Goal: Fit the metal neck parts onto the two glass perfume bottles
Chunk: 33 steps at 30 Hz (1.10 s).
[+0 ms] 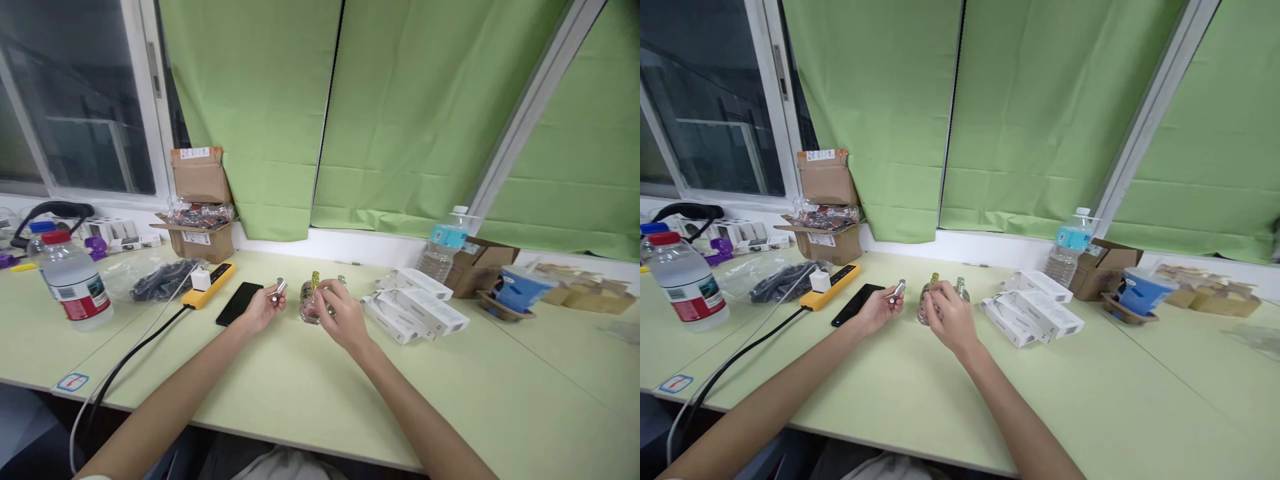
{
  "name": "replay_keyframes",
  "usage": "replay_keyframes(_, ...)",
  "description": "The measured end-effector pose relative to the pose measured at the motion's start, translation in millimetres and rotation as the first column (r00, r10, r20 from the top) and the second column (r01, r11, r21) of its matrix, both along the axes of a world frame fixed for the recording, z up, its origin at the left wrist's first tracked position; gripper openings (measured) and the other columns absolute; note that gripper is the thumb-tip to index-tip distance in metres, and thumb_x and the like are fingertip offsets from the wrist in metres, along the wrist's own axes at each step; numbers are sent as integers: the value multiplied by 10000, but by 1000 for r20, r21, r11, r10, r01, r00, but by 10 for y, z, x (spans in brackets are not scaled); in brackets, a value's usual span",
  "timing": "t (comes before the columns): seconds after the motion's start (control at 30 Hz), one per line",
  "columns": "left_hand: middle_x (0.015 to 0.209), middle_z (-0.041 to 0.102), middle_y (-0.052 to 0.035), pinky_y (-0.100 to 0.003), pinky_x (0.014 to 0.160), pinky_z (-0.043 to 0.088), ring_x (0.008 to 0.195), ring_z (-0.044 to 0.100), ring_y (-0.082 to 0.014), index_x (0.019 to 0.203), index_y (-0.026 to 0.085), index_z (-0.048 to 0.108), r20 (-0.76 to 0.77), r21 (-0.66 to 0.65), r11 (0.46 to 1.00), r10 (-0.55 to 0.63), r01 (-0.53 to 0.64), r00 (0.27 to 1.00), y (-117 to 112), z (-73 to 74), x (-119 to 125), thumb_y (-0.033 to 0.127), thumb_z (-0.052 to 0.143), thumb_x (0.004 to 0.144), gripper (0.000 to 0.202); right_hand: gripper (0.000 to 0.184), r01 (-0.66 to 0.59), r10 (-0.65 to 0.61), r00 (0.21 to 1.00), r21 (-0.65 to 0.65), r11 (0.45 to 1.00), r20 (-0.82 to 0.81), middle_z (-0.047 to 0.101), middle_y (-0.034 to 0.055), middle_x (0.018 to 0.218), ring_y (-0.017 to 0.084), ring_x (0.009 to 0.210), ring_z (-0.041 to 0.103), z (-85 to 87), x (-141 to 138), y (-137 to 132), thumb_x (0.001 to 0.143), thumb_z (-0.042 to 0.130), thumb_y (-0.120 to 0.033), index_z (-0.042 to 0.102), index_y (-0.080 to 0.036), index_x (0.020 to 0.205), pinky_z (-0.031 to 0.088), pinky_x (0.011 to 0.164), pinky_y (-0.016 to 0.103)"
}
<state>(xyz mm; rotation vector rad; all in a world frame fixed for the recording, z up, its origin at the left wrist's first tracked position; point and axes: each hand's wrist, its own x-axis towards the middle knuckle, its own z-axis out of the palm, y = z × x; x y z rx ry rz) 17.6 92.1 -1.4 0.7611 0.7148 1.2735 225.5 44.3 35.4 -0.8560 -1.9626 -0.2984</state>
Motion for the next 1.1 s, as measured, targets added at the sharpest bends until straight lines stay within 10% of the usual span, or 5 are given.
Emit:
replay_keyframes(0.23, 656, 505, 25, -180, 413, 266, 449, 316, -36, 801, 152, 548, -70, 33, 999, -13, 16, 997, -69, -57, 130, 413, 697, 779, 302, 253, -47, 49, 998, -73, 996, 26, 632, 65, 983, 114, 707, 592, -4, -13, -26, 987, 444, -272, 659, -205, 872, 439, 599, 239)
replay_keyframes(0.47, 660, 521, 44, -176, 409, 184, 430, 318, -29, 823, 171, 549, -269, 185, 968, 217, -170, 938, -163, -140, 287, 503, 699, 739, 374, 219, -164, 283, 906, -355, 920, 315, 639, 23, 857, 170, 756, 619, -108, -154, -282, 908, 600, -438, 639, -227, 862, 487, 652, 282)
replay_keyframes(0.77, 673, 576, 15, -177, 408, 233, 437, 374, -47, 867, 171, 592, -424, 286, 940, 300, -187, 854, -80, -170, 245, 426, 603, 827, 258, 188, -72, 138, 984, -459, 885, 112, 635, 79, 990, 196, 799, 636, -234, 550, -674, 962, 515, -344, 653, -245, 1042, 528, 673, 322)
replay_keyframes(0.97, 650, 602, -4, -202, 477, 322, 503, 471, -95, 860, 176, 621, -477, 348, 914, 364, -209, 800, -58, -203, 246, 422, 614, 813, 251, 286, -85, 197, 968, -532, 843, 158, 623, 60, 948, 177, 752, 630, -352, 75, -548, 896, 626, -422, 661, -216, 1091, 507, 699, 299)
replay_keyframes(1.1, 668, 614, -8, -211, 508, 347, 530, 496, -106, 868, 177, 625, -504, 372, 907, 375, -196, 778, -63, -195, 236, 410, 606, 819, 239, 195, -50, 247, 915, -517, 855, 320, 612, 40, 815, 161, 706, 608, -389, -211, -472, 935, 561, -282, 657, -190, 792, 462, 675, 273)
